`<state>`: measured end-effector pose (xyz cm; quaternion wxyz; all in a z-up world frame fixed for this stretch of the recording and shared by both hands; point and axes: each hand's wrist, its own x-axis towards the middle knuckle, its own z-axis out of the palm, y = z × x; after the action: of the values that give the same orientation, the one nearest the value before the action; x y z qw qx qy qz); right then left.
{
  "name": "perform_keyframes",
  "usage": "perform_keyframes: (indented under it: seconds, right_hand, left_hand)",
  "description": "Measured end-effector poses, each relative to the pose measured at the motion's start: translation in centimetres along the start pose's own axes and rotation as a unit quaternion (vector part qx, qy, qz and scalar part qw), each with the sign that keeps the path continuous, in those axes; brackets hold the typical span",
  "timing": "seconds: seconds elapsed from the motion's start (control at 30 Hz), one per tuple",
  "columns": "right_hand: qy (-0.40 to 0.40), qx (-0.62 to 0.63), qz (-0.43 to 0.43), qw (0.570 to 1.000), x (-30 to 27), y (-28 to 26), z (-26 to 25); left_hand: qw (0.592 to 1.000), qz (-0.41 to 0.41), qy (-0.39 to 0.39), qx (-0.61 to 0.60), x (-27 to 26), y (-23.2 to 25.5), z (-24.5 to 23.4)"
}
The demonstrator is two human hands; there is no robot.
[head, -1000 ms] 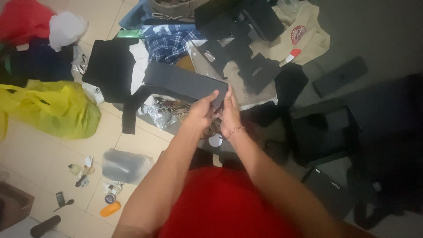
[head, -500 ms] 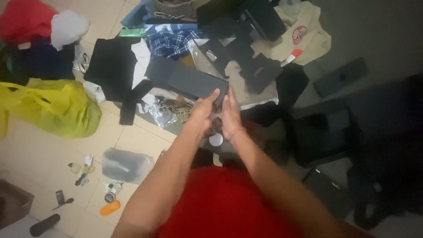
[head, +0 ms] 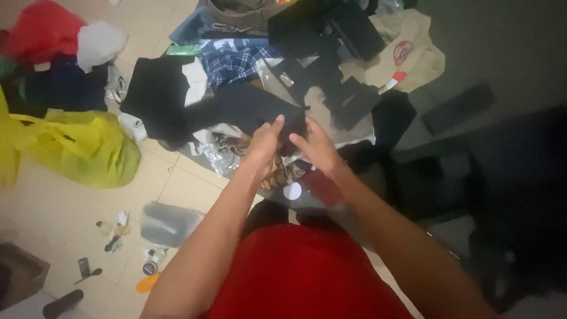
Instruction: The person assembles a black cardboard box by hand, folding and interlocking its flaps. The person repeatedly adjusts the flaps to form the box structure. The person places the assembled box on a table with other items.
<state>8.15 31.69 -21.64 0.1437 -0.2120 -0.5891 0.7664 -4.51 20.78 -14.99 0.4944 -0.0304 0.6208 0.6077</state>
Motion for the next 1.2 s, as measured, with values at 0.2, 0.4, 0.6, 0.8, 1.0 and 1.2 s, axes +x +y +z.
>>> perform_keyframes:
  seconds: [0.2, 0.4, 0.6, 0.8, 1.0, 1.2]
  right_hand:
    - [0.005, -0.047, 0.178, 0.983, 0.8, -6.1, 1.7]
    - [-0.045, 0.002, 0.106, 0.993, 1.7, -6.7, 1.8]
    - [-0.051, -0.016, 0.004, 0.999, 1.2, -7.7, 3.5]
    - [-0.087, 0.163, 0.087, 0.979, 0.8, -10.5, 4.2]
    - [-0.054, 0.268, 0.169, 0.947, 0.7, -9.9, 4.8]
    - [-0.049, 0.220, 0.126, 0.966, 0.4, -10.8, 4.8]
  left_hand:
    - [0.958, 0.057, 0.099, 0.263, -3.7, 6.2, 1.3]
    - [0.988, 0.075, 0.061, 0.118, -1.6, 7.1, -1.3]
    - [0.992, 0.000, -0.019, -0.122, 0.3, 7.5, -2.1]
    - [0.979, 0.001, -0.101, -0.179, -0.9, 9.5, -1.7]
    - [0.980, 0.021, -0.104, -0.167, -3.0, 10.3, -1.0]
    - [0.995, 0.037, -0.090, -0.023, -5.1, 11.4, -0.2]
